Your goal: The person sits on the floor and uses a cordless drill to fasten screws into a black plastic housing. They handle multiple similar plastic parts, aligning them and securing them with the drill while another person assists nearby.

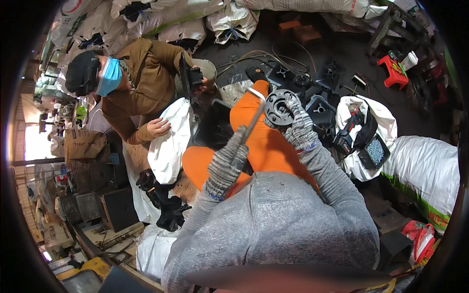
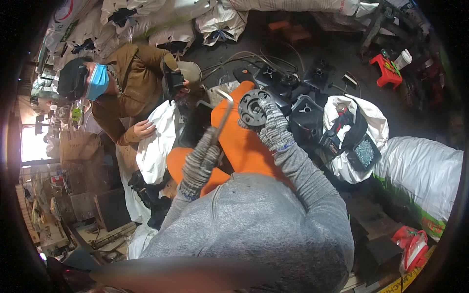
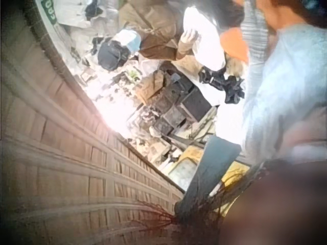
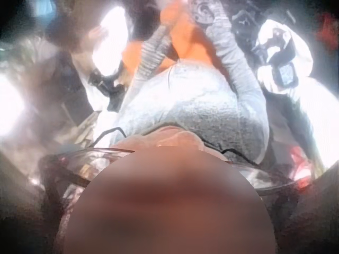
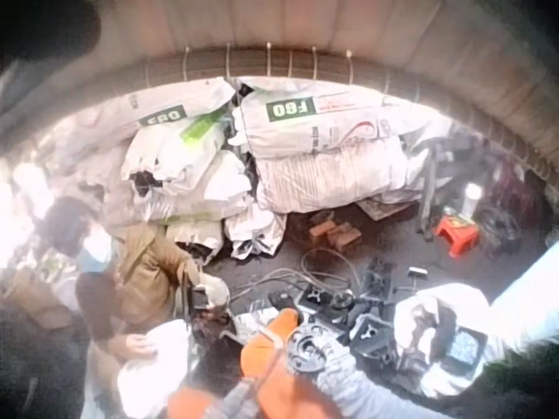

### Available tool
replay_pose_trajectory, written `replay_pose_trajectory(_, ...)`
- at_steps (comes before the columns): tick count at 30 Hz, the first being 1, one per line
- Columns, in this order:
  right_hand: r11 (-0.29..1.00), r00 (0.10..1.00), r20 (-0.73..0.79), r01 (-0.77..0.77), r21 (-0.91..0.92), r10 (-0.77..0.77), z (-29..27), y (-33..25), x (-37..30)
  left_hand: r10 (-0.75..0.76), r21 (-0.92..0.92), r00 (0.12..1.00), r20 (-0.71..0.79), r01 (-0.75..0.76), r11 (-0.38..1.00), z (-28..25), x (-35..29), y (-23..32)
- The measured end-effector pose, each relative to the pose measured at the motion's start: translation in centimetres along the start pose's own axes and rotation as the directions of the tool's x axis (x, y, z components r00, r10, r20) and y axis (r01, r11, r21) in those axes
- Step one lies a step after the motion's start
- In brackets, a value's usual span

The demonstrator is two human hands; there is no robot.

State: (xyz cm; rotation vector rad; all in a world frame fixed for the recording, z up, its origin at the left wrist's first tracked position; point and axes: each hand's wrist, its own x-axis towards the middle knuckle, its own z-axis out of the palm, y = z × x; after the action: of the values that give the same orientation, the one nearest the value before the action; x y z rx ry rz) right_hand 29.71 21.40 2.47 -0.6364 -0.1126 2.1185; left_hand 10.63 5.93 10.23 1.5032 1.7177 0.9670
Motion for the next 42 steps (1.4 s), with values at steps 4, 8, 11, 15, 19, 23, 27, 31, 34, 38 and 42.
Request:
replay_pose_trajectory(4,0.999,1.0,0.014,0.003,0.05,-0.003,-0.4,-0.4,-0.6,0.179,0.074,0.981,-0.071,-0.174,0.982,-0.4,0.6,0.1)
replay_pose_trajectory(8,0.833,0.948,0.218,0.311,-0.458,-0.234,-0.3,0.3,-0.5,-0.004,0.326,0.975,0.221,-0.07,0.943,0.3,2.3,0.1)
replay_pose_trajectory(11,0.99,0.993,0.121,-0.011,0.14,-0.006,-1.4,-0.1,0.1,0.06,0.136,0.993,0.1,-0.073,0.988,0.5,1.9,0.9)
replay_pose_trajectory(15,0.983,0.996,-0.09,0.008,0.183,0.009,0.2,-1.2,-0.7,0.169,0.041,0.983,-0.072,-0.166,0.985,0.1,1.9,2.4)
replay_pose_trajectory(19,0.969,0.999,-0.038,0.001,0.245,0.008,0.1,-1.7,-1.3,0.124,-0.085,0.992,-0.009,-0.125,0.989,0.3,2.6,2.3)
replay_pose_trajectory(23,0.991,1.0,-0.021,0.018,0.129,-0.015,1.0,-2.1,-2.4,0.339,0.16,0.938,-0.068,-0.325,0.932,0.3,4.5,3.6)
replay_pose_trajectory(27,0.996,0.995,0.056,0.073,0.055,-0.076,-1.4,-1.4,-0.9,0.169,0.415,0.979,0.109,-0.2,0.888,0.4,6.0,3.4)
replay_pose_trajectory(31,0.993,0.994,0.075,0.067,0.098,-0.074,-0.8,-1.5,-1.4,0.334,0.297,0.942,0.031,-0.328,0.897,0.9,6.3,2.5)
replay_pose_trajectory(34,0.985,0.999,-0.017,0.036,0.171,-0.033,-1.0,-1.7,-0.9,0.518,0.406,0.855,-0.016,-0.468,0.785,0.1,6.9,4.0)
replay_pose_trajectory(38,0.976,1.0,0.019,-0.005,0.219,0.001,-0.6,-1.5,-1.3,0.242,0.419,0.967,0.082,-0.254,0.872,0.3,5.7,2.8)
replay_pose_trajectory(42,0.992,0.997,0.015,0.067,0.11,-0.07,-1.5,-1.7,-0.2,0.308,0.421,0.948,0.076,-0.311,0.852,0.3,6.2,2.1)
